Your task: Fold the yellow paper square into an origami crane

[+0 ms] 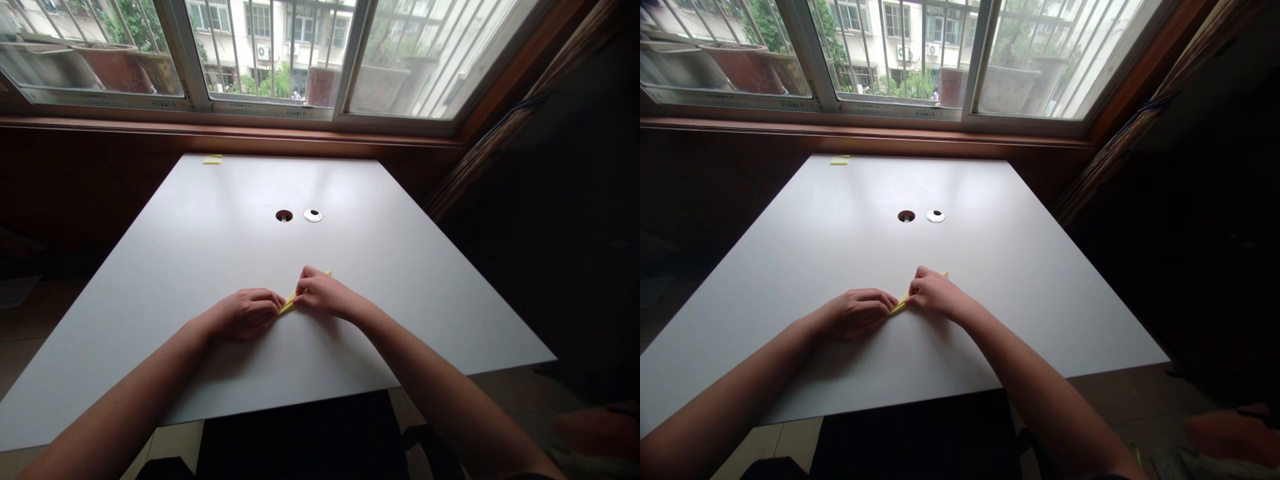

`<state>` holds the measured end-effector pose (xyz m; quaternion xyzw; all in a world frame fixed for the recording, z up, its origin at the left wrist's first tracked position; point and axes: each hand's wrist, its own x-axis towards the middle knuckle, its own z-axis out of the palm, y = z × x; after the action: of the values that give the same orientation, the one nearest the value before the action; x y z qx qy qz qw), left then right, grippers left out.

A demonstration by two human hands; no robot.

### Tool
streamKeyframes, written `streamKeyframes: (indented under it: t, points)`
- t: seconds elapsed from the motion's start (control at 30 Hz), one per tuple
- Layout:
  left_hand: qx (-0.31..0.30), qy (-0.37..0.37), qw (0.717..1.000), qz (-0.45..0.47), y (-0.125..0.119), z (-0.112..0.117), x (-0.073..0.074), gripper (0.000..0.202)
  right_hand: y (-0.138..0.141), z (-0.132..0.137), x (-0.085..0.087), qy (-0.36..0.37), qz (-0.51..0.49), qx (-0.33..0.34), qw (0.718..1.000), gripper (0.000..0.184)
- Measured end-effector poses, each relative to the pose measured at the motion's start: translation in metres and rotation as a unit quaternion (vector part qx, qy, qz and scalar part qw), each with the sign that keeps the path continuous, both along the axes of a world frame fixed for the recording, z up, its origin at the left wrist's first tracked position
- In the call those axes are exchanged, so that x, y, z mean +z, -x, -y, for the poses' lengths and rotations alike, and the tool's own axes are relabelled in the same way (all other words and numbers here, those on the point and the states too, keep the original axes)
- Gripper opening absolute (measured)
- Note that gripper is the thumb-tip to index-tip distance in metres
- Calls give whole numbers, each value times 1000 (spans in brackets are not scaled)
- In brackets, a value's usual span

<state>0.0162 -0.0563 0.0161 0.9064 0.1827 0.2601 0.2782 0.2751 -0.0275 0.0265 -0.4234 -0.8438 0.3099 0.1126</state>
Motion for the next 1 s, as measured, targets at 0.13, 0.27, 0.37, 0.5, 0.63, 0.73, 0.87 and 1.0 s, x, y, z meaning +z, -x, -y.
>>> streamKeyframes:
  t: [0.13,0.27,0.37,0.5,0.63,0.73,0.87,1.0]
  points:
    - [22,-20,999,-13,2,-2,-9,27,-1,-2,-1,14,0,-2,1000,11]
    - [24,-11,1000,-14,2,-2,-10,25,-2,-3,-3,17,-6,0,1000,10]
    - [26,-6,999,-24,0,0,-3,24,-2,-4,-4,18,-15,-4,1000,10]
    - [22,-13,999,-31,0,0,2,24,-7,-3,-1,36,-42,1,998,12]
    - [14,-29,999,-30,2,-1,-3,24,-18,-2,3,79,-78,16,994,15]
    - [11,-44,999,-29,3,-2,-5,22,-25,-2,3,91,-102,21,990,15]
    - [21,-43,998,-51,1,-2,-2,19,-28,0,0,43,-116,31,992,10]
    - [27,-40,998,-52,0,-2,0,15,-24,5,-7,-17,-125,42,991,9]
